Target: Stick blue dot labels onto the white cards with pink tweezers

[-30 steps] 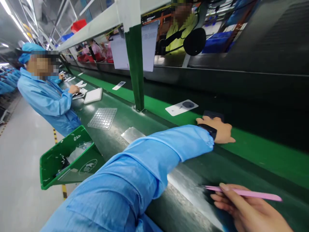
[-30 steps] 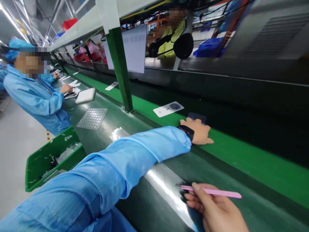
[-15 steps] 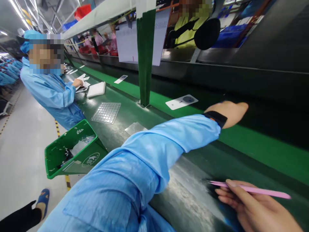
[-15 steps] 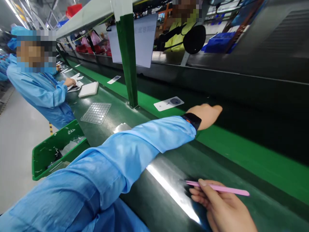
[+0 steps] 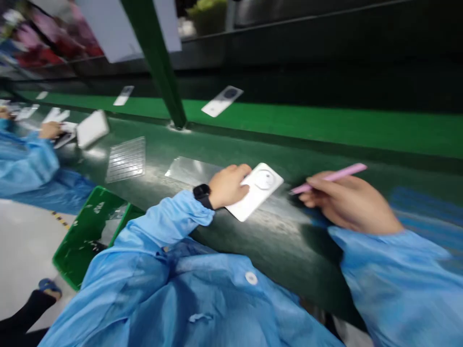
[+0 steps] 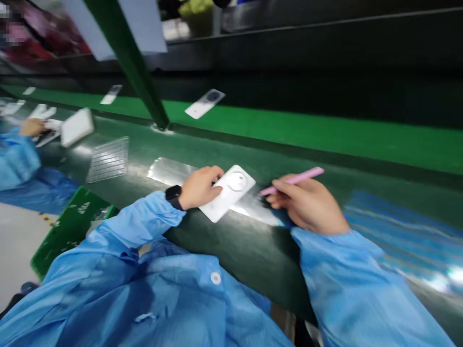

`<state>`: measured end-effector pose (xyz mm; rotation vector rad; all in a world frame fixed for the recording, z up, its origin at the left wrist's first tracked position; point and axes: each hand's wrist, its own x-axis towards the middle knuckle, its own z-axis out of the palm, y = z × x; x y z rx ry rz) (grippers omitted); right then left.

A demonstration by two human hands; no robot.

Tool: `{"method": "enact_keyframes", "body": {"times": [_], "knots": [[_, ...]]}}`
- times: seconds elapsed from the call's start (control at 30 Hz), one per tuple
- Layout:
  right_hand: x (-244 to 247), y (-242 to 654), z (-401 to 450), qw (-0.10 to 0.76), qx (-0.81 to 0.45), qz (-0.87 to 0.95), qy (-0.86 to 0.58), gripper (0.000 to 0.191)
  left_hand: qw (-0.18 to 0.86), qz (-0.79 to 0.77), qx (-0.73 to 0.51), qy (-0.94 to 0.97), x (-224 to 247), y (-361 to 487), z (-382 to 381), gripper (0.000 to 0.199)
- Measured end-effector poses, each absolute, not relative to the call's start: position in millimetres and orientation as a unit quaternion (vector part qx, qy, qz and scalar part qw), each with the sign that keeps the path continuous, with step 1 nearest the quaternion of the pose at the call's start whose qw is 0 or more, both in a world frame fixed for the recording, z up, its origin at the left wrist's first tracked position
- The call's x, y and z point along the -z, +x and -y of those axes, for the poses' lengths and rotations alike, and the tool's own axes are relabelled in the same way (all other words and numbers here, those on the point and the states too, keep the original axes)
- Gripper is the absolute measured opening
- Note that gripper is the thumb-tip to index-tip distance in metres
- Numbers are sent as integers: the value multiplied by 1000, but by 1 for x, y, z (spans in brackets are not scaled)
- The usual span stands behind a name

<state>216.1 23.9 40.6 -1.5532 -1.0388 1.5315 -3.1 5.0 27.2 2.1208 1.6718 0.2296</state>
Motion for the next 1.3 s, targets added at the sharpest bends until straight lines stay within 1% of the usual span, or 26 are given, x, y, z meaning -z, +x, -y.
{"method": "enact_keyframes", "body": {"times": [0.07,0.17,0.23,0.33,0.4,0.47,0.53,0.63,0.73,0.87,1.07,1.3], "knots": [[-42,213,-24,365,-619,370,-589,21,212,-590,-35,779,-30,-1,-5,37],[-38,213,-24,382,-604,351,-604,27,208,-559,1,803,-33,4,-11,37],[-33,219,-24,411,-610,357,-576,31,204,-523,-15,828,-31,6,-14,35],[-28,233,-19,456,-604,382,-530,38,193,-473,-51,858,-22,7,-16,38],[-27,244,-15,466,-581,409,-527,41,197,-453,-57,868,-17,7,-17,39],[-29,253,-12,445,-555,446,-544,40,205,-440,-58,872,-14,6,-17,39],[-31,260,-9,398,-543,480,-562,37,211,-432,-59,875,-14,6,-17,38],[-35,267,-6,328,-548,513,-574,34,221,-429,-57,874,-15,7,-15,35],[-37,269,-4,291,-549,519,-588,31,229,-423,-57,875,-16,7,-14,33],[-36,269,-5,281,-535,503,-618,27,232,-411,-51,880,-16,6,-15,34],[-33,270,-9,285,-557,474,-619,25,237,-391,-70,886,-11,5,-16,35],[-26,272,-10,293,-573,461,-611,30,236,-396,-87,883,-7,4,-16,34]]}}
